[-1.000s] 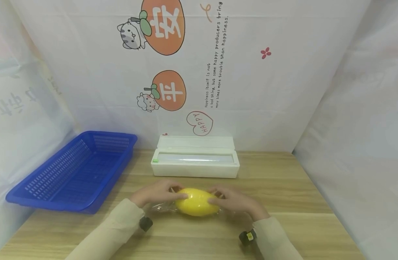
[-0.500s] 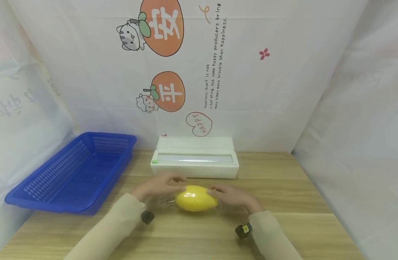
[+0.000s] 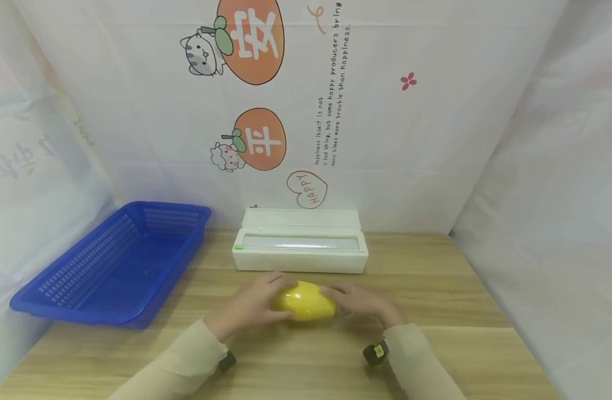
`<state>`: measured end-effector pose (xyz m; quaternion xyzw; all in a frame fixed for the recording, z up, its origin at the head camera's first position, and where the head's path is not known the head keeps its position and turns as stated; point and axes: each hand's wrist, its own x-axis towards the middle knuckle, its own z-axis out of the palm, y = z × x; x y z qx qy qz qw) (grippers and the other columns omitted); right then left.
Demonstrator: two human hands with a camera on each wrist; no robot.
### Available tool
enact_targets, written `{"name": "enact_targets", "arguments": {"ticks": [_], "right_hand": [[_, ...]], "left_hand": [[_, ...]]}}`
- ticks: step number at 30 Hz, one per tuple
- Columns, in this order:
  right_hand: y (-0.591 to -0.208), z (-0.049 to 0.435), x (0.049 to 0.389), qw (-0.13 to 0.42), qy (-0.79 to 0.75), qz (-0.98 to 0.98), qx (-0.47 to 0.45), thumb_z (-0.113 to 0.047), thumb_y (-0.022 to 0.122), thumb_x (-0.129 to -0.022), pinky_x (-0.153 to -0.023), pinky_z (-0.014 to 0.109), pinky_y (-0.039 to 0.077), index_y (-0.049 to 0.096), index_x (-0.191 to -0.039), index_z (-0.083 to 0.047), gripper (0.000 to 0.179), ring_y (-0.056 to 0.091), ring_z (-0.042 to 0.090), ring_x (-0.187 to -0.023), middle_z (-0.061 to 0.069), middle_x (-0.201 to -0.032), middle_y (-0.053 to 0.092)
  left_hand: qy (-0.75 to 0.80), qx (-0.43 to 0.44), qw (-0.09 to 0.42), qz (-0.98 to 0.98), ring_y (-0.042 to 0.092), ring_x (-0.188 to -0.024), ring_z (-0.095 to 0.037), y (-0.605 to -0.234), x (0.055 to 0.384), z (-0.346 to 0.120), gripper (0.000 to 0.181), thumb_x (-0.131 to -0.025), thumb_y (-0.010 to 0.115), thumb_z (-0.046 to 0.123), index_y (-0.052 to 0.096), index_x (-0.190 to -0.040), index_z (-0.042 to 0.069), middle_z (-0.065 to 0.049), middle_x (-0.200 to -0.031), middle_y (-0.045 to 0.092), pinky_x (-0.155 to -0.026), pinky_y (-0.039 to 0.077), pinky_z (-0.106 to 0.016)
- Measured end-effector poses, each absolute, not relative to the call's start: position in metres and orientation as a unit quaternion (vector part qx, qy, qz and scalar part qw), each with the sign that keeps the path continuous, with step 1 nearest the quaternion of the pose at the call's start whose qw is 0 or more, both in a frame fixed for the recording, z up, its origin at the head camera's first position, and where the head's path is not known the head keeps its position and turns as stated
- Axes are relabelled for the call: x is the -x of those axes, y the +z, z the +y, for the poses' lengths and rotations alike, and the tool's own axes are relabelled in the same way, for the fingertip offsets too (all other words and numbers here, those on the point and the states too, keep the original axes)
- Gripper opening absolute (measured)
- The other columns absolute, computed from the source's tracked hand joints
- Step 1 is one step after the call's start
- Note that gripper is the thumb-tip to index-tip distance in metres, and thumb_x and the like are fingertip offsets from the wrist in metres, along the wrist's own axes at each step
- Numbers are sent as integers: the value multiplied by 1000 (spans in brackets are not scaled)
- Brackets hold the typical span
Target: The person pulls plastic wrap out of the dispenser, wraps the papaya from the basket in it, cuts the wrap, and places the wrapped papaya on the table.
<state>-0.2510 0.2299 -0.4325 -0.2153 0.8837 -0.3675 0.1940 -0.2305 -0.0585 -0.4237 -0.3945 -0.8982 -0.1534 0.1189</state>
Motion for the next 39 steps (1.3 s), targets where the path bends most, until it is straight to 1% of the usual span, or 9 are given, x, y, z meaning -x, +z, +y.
{"name": "enact_targets", "arguments": {"ticks": [4,8,11,17,23,27,30,34,39], "right_hand": [[-423,229,246,127,-351,902,217,-51,37,-107,-87,50,51,60,-134,-8,56,61,25,-97,4,-103,66],[-410,221,237,5,-311,922,233,-45,50,-104,-95,51,51,66,-126,-8,46,62,28,-111,8,-119,68],[-402,211,227,-59,-274,926,252,-35,63,-100,-100,51,48,66,-128,-5,41,59,31,-120,11,-128,65],[-408,191,211,-120,-185,932,288,-28,76,-90,-92,49,53,67,-122,-3,41,63,32,-107,15,-117,68],[-421,188,210,-122,-178,946,242,-26,84,-82,-93,52,52,64,-124,0,53,60,37,-108,20,-117,65],[-427,189,217,-112,-190,948,228,-26,87,-78,-93,51,51,64,-124,1,58,60,35,-106,19,-115,64],[-430,191,224,-101,-204,947,228,-25,87,-78,-93,48,51,64,-122,1,56,60,32,-105,15,-112,64],[-431,194,230,-69,-237,942,227,-24,87,-79,-90,44,52,66,-119,-4,50,60,24,-100,7,-108,64],[-426,201,233,-15,-274,933,233,-37,84,-81,-86,42,52,68,-119,-12,48,59,18,-99,-2,-107,64]], "left_hand": [[-166,378,98,-905,58,-115,-17,-429,236,-58,65,-84,80,47,59,-136,13,-2,-126,60,-100,48,-34],[-171,363,78,-912,58,-116,-17,-429,242,-56,65,-85,79,48,59,-136,14,-1,-127,60,-100,48,-34],[-173,355,63,-917,57,-116,-16,-428,246,-55,63,-85,77,49,60,-136,16,-1,-129,60,-100,48,-34],[-186,348,42,-918,56,-117,-16,-426,251,-54,60,-87,75,50,60,-135,17,-1,-131,59,-100,48,-35],[-198,363,33,-910,54,-120,-17,-430,256,-58,62,-91,69,52,55,-141,17,-2,-135,56,-103,46,-36],[-209,368,22,-906,53,-122,-16,-438,265,-62,65,-95,62,55,50,-147,18,-1,-138,54,-103,46,-36],[-223,369,14,-902,54,-120,-14,-443,271,-63,62,-97,58,56,50,-147,19,0,-136,55,-101,47,-36],[-240,377,2,-894,54,-119,-15,-440,273,-63,60,-97,58,55,53,-144,17,0,-134,57,-102,46,-36],[-250,378,-21,-891,54,-120,-14,-438,271,-65,64,-95,57,59,55,-143,16,0,-134,58,-103,45,-37]]}}
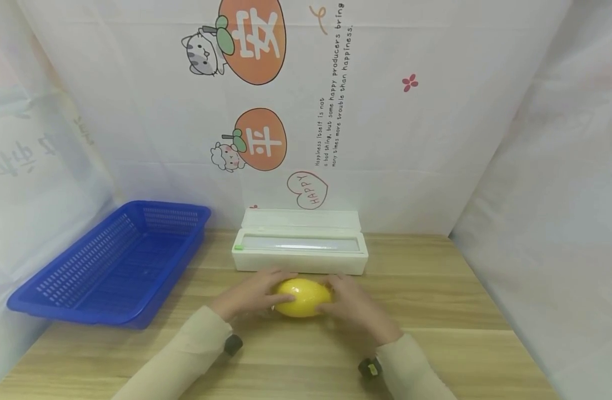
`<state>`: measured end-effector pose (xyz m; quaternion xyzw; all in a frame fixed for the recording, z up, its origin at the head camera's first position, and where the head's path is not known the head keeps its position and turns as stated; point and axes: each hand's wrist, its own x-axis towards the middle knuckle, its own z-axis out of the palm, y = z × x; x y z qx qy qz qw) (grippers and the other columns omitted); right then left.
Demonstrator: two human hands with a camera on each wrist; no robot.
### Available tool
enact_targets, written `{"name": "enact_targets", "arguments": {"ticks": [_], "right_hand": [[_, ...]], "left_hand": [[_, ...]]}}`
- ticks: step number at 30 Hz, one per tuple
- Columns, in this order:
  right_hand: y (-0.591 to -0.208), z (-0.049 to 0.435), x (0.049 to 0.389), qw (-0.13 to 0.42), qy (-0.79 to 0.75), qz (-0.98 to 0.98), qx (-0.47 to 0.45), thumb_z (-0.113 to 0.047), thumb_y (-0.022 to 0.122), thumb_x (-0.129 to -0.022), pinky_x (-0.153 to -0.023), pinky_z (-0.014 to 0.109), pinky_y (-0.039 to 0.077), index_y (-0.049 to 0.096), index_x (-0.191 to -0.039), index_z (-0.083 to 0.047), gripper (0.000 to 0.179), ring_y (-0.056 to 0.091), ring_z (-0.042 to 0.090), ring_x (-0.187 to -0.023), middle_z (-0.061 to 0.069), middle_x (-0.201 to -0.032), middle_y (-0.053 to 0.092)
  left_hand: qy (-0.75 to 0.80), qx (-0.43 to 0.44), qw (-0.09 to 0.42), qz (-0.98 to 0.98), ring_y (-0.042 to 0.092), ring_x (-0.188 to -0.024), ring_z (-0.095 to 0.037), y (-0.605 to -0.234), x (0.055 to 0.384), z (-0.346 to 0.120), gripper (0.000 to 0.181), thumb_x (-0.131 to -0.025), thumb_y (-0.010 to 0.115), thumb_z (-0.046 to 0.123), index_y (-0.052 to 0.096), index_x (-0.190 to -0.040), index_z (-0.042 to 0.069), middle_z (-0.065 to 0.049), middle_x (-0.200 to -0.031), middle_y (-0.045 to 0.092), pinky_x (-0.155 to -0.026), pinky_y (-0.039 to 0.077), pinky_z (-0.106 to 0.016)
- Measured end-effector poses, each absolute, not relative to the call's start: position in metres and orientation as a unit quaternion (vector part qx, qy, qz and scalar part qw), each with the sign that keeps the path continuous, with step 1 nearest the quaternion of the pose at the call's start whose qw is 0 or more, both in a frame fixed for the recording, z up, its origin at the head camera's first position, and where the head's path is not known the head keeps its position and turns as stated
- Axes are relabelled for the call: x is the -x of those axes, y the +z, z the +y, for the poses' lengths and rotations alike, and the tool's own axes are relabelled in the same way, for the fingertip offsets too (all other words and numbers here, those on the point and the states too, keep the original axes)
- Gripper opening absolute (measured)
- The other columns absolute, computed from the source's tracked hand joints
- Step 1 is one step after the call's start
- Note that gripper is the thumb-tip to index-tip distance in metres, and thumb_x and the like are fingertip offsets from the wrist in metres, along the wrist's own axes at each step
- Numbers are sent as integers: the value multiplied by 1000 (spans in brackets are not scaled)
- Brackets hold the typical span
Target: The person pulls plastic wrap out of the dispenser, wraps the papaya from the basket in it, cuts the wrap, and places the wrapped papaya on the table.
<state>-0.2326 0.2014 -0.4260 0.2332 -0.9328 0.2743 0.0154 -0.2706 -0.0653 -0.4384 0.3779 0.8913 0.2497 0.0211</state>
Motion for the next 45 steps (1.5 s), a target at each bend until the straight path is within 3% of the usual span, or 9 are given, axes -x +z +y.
{"name": "enact_targets", "arguments": {"ticks": [5,10,18,21,25,30,35,39,45], "right_hand": [[-419,208,238,-39,311,-916,-250,-44,81,-83,-83,41,54,69,-117,-13,48,62,20,-99,-3,-108,67],[-424,216,253,-82,348,-900,-250,-44,75,-88,-76,36,55,67,-125,-16,46,63,19,-93,-1,-105,68],[-434,221,263,-110,365,-885,-267,-46,68,-94,-80,39,53,60,-136,-25,48,61,19,-100,-1,-114,67],[-434,220,264,-124,370,-879,-273,-45,69,-94,-83,42,52,56,-141,-27,52,61,21,-104,0,-118,66],[-433,218,262,-128,371,-879,-270,-47,70,-92,-93,54,49,57,-139,-27,52,57,28,-117,3,-130,62],[-433,214,261,-134,380,-877,-260,-48,71,-91,-101,58,44,56,-136,-25,52,52,32,-127,6,-139,56],[-433,209,262,-152,400,-859,-279,-42,71,-93,-104,55,43,48,-145,-30,58,53,28,-126,4,-139,57],[-432,207,261,-160,386,-862,-286,-42,69,-94,-97,56,47,42,-149,-40,61,56,29,-120,6,-141,55],[-430,207,257,-161,356,-872,-296,-46,67,-94,-91,53,50,40,-150,-45,63,58,29,-115,5,-142,54]], "left_hand": [[315,-364,74,874,55,-116,-10,-442,276,-71,58,-96,58,57,57,-143,23,7,-130,61,-100,47,-37],[372,-327,123,860,56,-115,-8,-449,289,-75,51,-98,54,59,58,-140,32,13,-130,62,-102,45,-40],[390,-298,152,858,59,-107,-9,-454,297,-76,51,-97,50,63,59,-139,35,14,-124,63,-98,47,-41],[381,-303,148,861,60,-104,-10,-454,298,-79,50,-99,47,62,59,-139,35,14,-123,63,-95,48,-39],[362,-314,126,868,57,-120,-15,-447,294,-83,53,-102,44,58,58,-142,25,7,-134,60,-104,44,-43],[354,-333,44,873,47,-133,-24,-431,279,-91,46,-104,53,43,59,-139,13,-5,-143,53,-108,40,-48],[357,-368,-26,858,55,-119,-19,-417,256,-96,33,-103,59,28,65,-131,13,-5,-132,58,-97,50,-39],[373,-399,21,837,60,-105,-15,-419,238,-95,38,-101,62,23,58,-136,9,-7,-123,58,-86,54,-28],[379,-397,85,832,61,-106,-11,-441,227,-91,44,-100,63,26,49,-140,14,-3,-125,56,-88,52,-23]]}}
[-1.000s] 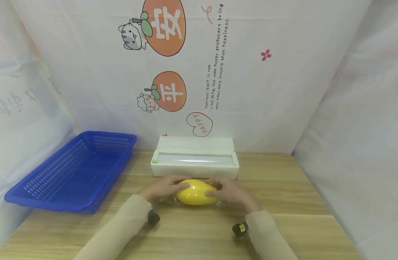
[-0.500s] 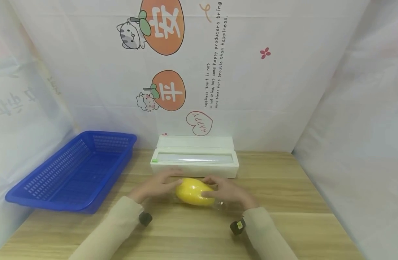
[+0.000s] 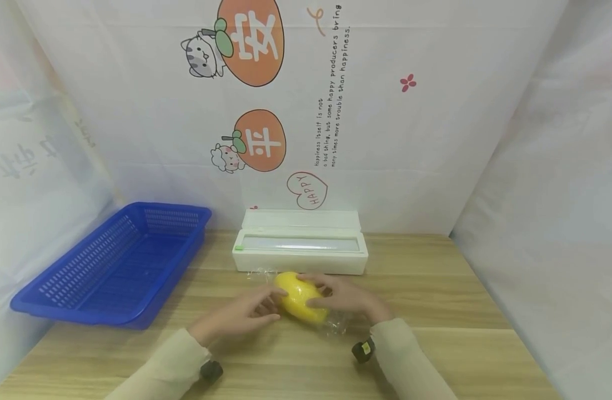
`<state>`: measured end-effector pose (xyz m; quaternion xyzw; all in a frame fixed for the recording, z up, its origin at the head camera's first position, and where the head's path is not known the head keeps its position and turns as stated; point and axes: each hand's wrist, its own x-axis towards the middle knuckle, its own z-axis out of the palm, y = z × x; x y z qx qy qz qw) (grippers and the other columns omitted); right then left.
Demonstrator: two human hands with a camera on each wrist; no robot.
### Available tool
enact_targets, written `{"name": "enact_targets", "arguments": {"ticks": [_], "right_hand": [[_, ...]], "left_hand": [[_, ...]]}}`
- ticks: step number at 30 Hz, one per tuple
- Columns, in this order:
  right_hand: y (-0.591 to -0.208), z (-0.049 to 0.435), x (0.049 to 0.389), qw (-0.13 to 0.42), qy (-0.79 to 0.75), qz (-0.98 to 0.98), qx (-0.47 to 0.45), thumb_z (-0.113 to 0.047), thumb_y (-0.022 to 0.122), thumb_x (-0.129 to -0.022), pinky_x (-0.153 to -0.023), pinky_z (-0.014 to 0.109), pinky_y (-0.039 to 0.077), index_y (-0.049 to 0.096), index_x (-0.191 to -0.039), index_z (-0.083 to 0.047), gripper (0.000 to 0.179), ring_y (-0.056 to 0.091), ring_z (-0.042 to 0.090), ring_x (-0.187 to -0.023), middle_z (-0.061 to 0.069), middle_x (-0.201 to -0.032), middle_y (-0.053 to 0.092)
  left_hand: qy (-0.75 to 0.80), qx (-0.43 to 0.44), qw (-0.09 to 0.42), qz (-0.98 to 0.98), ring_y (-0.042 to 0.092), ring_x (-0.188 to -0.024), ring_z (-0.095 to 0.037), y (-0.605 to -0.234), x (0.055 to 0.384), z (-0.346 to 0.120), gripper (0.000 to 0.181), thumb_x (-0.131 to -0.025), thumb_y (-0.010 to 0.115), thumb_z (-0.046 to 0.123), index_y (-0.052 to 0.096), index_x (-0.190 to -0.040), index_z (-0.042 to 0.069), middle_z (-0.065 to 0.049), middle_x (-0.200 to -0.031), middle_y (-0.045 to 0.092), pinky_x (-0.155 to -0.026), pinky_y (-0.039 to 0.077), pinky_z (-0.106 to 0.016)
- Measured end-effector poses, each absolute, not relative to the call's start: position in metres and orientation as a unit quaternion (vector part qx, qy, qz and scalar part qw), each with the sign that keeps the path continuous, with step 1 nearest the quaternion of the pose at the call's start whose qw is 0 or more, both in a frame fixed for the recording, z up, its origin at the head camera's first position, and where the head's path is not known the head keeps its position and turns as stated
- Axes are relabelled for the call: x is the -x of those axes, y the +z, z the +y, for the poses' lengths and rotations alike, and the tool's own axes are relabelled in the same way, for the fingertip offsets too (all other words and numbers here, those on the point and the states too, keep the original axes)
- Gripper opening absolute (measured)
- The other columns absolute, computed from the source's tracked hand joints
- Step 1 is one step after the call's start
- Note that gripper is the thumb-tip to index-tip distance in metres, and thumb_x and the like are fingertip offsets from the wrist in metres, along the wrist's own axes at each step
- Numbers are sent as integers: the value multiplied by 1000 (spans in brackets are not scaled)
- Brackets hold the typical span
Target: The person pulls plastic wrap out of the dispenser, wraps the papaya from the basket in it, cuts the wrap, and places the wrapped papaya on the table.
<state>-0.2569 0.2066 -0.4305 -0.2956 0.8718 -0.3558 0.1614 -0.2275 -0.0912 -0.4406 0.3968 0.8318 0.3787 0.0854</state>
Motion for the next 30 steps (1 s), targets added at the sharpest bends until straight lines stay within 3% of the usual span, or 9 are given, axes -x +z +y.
{"name": "enact_targets", "arguments": {"ticks": [9,14,19,24,27,30], "right_hand": [[-431,203,252,183,-376,853,312,-43,67,-96,-92,46,51,39,-152,-39,64,60,26,-114,3,-140,56],[-428,202,245,189,-389,849,302,-41,58,-101,-81,42,55,39,-149,-33,52,65,25,-98,9,-118,64],[-427,198,238,163,-371,870,282,-44,53,-103,-73,41,55,36,-147,-30,49,66,22,-84,5,-99,66],[-425,195,233,137,-324,897,269,-51,50,-102,-79,53,54,35,-151,-40,53,65,26,-96,14,-125,63],[-423,194,233,148,-328,894,267,-50,48,-103,-79,55,53,37,-151,-41,49,66,26,-94,15,-134,59],[-421,195,234,165,-339,888,263,-49,48,-104,-74,49,53,37,-150,-42,48,67,21,-82,11,-122,65]], "left_hand": [[417,-370,72,827,59,-109,-12,-453,232,-87,36,-99,64,30,53,-132,22,5,-122,56,-93,51,-24],[430,-367,69,822,58,-108,-12,-454,236,-85,33,-99,64,37,55,-127,22,5,-120,55,-92,52,-26],[438,-366,70,818,57,-113,-15,-455,241,-82,33,-100,63,35,54,-128,20,4,-124,54,-95,51,-27],[441,-377,58,812,57,-118,-17,-458,246,-78,33,-101,62,23,53,-133,18,1,-131,53,-97,50,-27],[430,-387,42,815,58,-119,-19,-456,245,-76,34,-100,62,16,53,-133,15,-2,-132,54,-97,50,-28],[380,-397,17,835,56,-117,-17,-456,243,-76,35,-97,67,19,54,-129,14,-2,-129,53,-98,50,-31]]}}
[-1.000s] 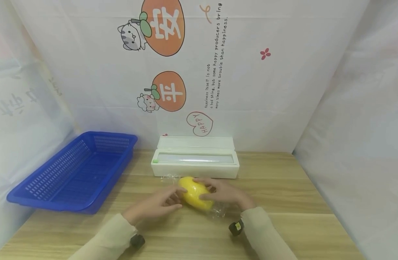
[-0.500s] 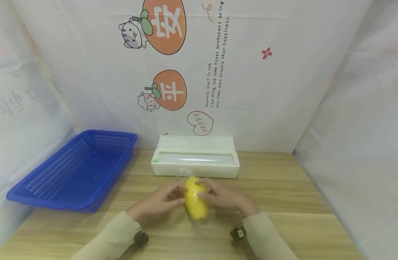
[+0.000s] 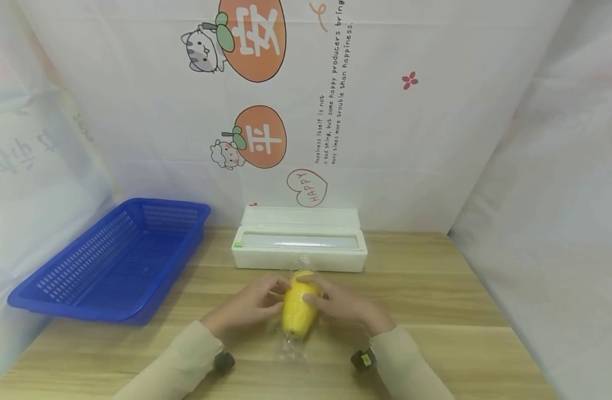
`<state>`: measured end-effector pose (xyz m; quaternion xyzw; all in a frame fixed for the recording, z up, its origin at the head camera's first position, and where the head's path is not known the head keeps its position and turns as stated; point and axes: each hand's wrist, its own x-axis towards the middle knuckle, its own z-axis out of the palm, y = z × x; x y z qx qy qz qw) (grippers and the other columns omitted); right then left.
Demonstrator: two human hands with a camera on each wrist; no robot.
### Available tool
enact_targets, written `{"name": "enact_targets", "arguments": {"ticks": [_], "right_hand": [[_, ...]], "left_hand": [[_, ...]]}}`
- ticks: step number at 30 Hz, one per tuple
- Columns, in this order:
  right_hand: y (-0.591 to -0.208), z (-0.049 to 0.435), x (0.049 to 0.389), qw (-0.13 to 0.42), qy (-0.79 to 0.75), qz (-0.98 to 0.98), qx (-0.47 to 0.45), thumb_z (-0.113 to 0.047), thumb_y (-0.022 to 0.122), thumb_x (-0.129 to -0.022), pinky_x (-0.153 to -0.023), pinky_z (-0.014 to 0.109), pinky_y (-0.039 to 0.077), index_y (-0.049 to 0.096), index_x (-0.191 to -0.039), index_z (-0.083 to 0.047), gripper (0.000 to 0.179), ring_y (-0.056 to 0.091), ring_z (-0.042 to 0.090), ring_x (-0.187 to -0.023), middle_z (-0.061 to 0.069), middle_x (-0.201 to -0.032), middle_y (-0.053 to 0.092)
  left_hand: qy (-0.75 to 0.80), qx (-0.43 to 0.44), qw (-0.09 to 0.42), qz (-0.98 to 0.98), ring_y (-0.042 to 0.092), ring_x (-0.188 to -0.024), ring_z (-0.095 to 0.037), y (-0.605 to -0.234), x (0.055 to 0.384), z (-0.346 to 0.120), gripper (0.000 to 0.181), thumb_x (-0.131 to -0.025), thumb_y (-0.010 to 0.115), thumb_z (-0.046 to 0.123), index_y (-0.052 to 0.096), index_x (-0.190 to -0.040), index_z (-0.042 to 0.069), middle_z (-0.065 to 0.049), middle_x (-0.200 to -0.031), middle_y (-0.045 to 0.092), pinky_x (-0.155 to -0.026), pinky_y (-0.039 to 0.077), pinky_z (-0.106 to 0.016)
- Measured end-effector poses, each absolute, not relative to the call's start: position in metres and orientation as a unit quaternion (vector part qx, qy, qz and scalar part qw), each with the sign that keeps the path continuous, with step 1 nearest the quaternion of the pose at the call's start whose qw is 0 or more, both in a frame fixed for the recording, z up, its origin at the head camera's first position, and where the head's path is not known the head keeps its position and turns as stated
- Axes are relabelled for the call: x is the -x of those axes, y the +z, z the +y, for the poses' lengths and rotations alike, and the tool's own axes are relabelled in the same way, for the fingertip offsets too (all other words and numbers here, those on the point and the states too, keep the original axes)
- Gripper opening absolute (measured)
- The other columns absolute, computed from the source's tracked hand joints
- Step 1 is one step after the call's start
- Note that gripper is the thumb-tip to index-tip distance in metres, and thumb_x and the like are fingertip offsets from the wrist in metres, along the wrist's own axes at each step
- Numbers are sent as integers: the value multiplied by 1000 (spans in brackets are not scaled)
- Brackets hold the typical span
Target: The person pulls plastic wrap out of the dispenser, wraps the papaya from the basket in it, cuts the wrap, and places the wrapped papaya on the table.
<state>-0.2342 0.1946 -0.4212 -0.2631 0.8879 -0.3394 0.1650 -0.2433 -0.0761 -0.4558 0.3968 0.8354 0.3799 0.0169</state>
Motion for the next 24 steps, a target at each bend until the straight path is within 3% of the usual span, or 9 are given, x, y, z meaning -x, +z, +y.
{"name": "enact_targets", "arguments": {"ticks": [2,9,13,20,24], "right_hand": [[-421,195,235,174,-345,885,259,-50,48,-103,-73,47,52,37,-150,-43,48,67,20,-80,8,-115,66],[-420,198,239,195,-386,866,250,-46,51,-103,-76,44,54,39,-150,-38,49,68,24,-80,17,-128,60],[-419,198,240,201,-387,865,250,-46,51,-103,-77,44,54,40,-150,-39,49,68,24,-81,12,-119,64],[-418,198,242,211,-382,867,242,-49,50,-103,-80,46,54,40,-148,-42,47,68,24,-83,4,-99,67],[-421,198,244,211,-384,865,245,-49,51,-103,-80,45,54,40,-149,-42,48,68,23,-82,7,-103,66]], "left_hand": [[333,-409,-3,849,56,-112,-14,-457,242,-77,37,-93,72,20,55,-125,15,0,-125,53,-96,50,-29],[247,-460,-26,853,51,-90,-4,-457,234,-77,39,-80,83,23,55,-108,21,9,-102,53,-80,48,-18],[223,-490,-43,842,48,-83,-3,-454,230,-72,43,-78,86,25,53,-105,22,9,-95,53,-72,45,-14],[187,-550,-137,802,47,-89,-3,-452,230,-66,26,-87,79,34,60,-104,25,10,-102,52,-80,43,-12],[223,-546,-124,798,50,-96,0,-451,231,-67,15,-92,73,35,65,-100,26,12,-106,54,-89,44,-14]]}}
